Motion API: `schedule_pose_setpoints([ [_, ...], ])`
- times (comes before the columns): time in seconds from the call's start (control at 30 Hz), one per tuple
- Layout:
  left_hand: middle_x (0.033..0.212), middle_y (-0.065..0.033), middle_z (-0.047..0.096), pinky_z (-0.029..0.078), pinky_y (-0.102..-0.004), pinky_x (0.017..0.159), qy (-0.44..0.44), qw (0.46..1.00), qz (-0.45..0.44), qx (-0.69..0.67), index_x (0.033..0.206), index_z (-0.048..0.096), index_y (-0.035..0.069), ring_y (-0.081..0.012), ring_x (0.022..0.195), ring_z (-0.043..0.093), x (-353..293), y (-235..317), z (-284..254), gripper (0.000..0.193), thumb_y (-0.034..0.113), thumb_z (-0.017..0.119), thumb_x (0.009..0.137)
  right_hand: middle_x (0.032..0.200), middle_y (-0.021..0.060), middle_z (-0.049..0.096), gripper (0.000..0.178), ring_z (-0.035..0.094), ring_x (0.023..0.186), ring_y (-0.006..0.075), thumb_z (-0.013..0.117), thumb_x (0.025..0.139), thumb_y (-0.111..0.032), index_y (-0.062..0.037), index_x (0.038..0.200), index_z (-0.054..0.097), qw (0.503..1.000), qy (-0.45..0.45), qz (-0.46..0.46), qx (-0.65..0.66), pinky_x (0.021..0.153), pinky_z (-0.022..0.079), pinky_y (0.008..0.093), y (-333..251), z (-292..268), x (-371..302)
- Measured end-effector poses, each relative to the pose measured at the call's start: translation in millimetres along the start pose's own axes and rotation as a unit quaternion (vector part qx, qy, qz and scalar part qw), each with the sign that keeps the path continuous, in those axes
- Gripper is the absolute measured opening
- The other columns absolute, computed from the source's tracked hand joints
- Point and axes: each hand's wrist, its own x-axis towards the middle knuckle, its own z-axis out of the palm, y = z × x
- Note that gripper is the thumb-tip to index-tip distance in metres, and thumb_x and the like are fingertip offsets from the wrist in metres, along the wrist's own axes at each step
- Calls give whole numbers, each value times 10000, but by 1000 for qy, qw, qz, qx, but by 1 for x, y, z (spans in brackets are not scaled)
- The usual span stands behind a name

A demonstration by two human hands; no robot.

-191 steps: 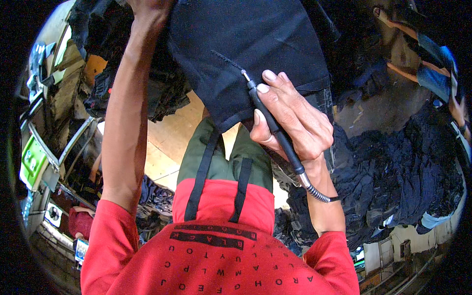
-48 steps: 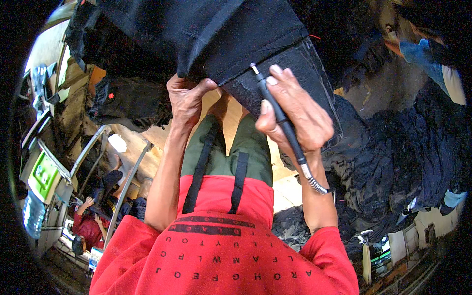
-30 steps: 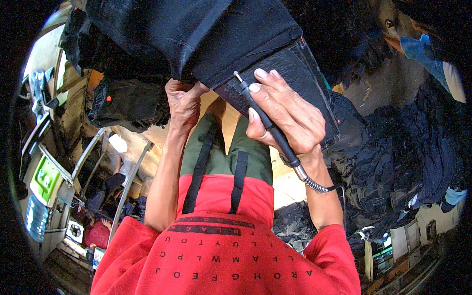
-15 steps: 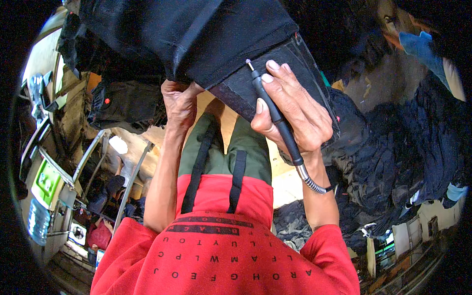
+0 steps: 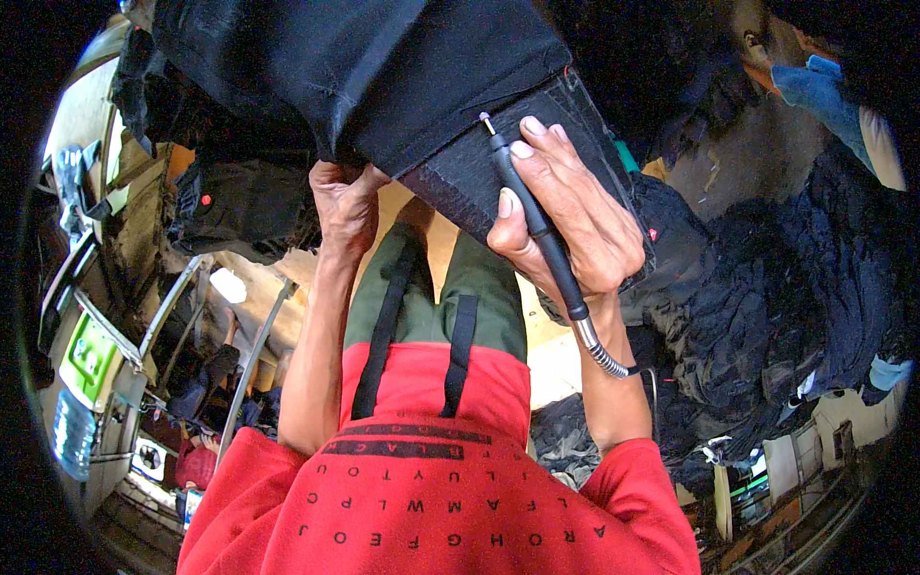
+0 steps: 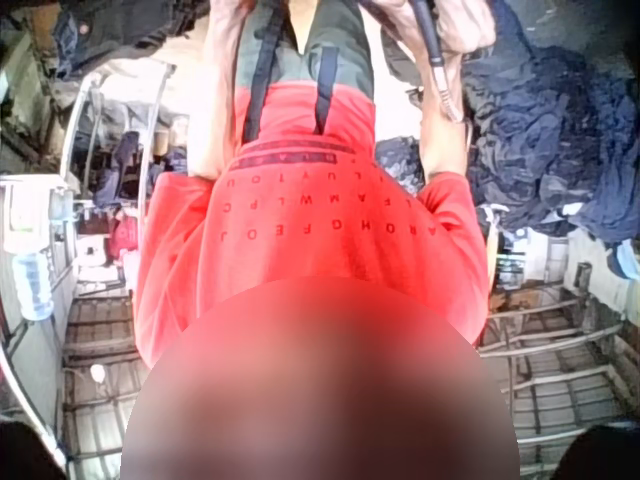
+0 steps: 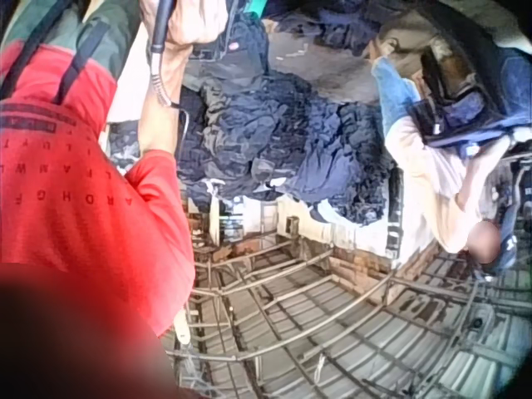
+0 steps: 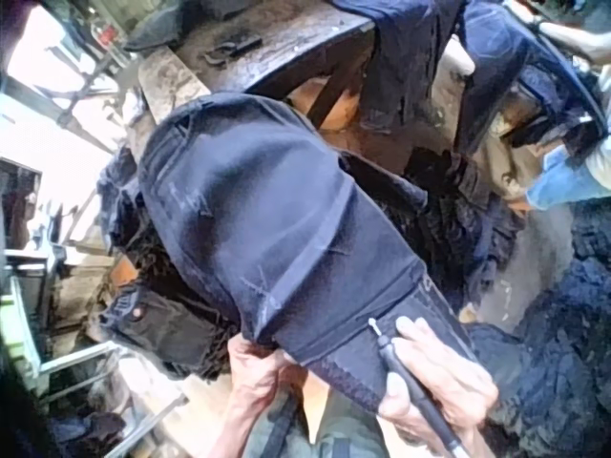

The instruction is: The person uses a rotary cutter to trim loose threads and edges on black fabric pieces laid on a wooden workbench. They repeatedly reposition the fabric and cut along seams and edges, then place the pieces back on the bench.

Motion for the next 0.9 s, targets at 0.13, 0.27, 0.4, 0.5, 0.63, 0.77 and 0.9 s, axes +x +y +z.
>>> schedule_pose_setpoints([
  [0.13,1096,-88,816,619,-362,934,-8,998,12,-61,1129,811,-9,-189,990,761,-1,-2,2,356,-119,887,799,1078,245,822,289,812,1091,404,777,845,-12,99,1111,792,1000,6,4,-2,1030,638,512,0,0,1],
  [0.27,1126,-107,813,620,-382,971,-4,998,8,-63,1146,808,-11,-212,1017,764,-1,-3,4,372,-124,882,800,1088,253,820,302,811,1100,402,767,835,-1,105,1115,794,1000,6,25,-12,1042,632,510,-1,-2,1],
  [0.4,1124,-106,811,621,-386,970,-3,998,6,-57,1141,807,-12,-213,1013,765,-2,-2,3,368,-116,888,797,1098,260,818,308,811,1099,400,751,835,3,107,1121,795,998,28,44,-20,1049,628,512,-2,1,1],
  [0.5,1096,-97,816,623,-374,938,6,999,3,-41,1125,809,-14,-201,978,768,-1,-1,3,349,-111,888,799,1106,265,816,311,812,1098,397,745,836,3,106,1125,796,998,36,53,-28,1049,627,509,-2,1,1],
  [0.63,1063,-92,825,623,-351,889,16,1000,4,23,1103,817,-13,-181,928,769,0,0,3,309,-107,875,814,1107,267,816,318,812,1099,397,746,833,-2,104,1128,798,997,26,60,-48,1052,626,502,-4,-1,1],
  [0.77,1079,-107,828,627,-345,905,-10,999,13,-40,1117,820,-13,-185,954,777,-2,-1,5,311,-119,857,827,1107,265,816,316,811,1101,399,751,832,-4,99,1127,800,998,23,54,-34,1053,625,501,-5,-2,1],
  [0.9,1112,-121,828,632,-364,941,-19,998,19,-48,1144,817,-21,-204,986,784,-1,-2,5,339,-144,844,829,1095,262,818,309,813,1096,397,756,833,-6,97,1121,801,999,15,38,-31,1049,628,502,-6,-1,2],
])
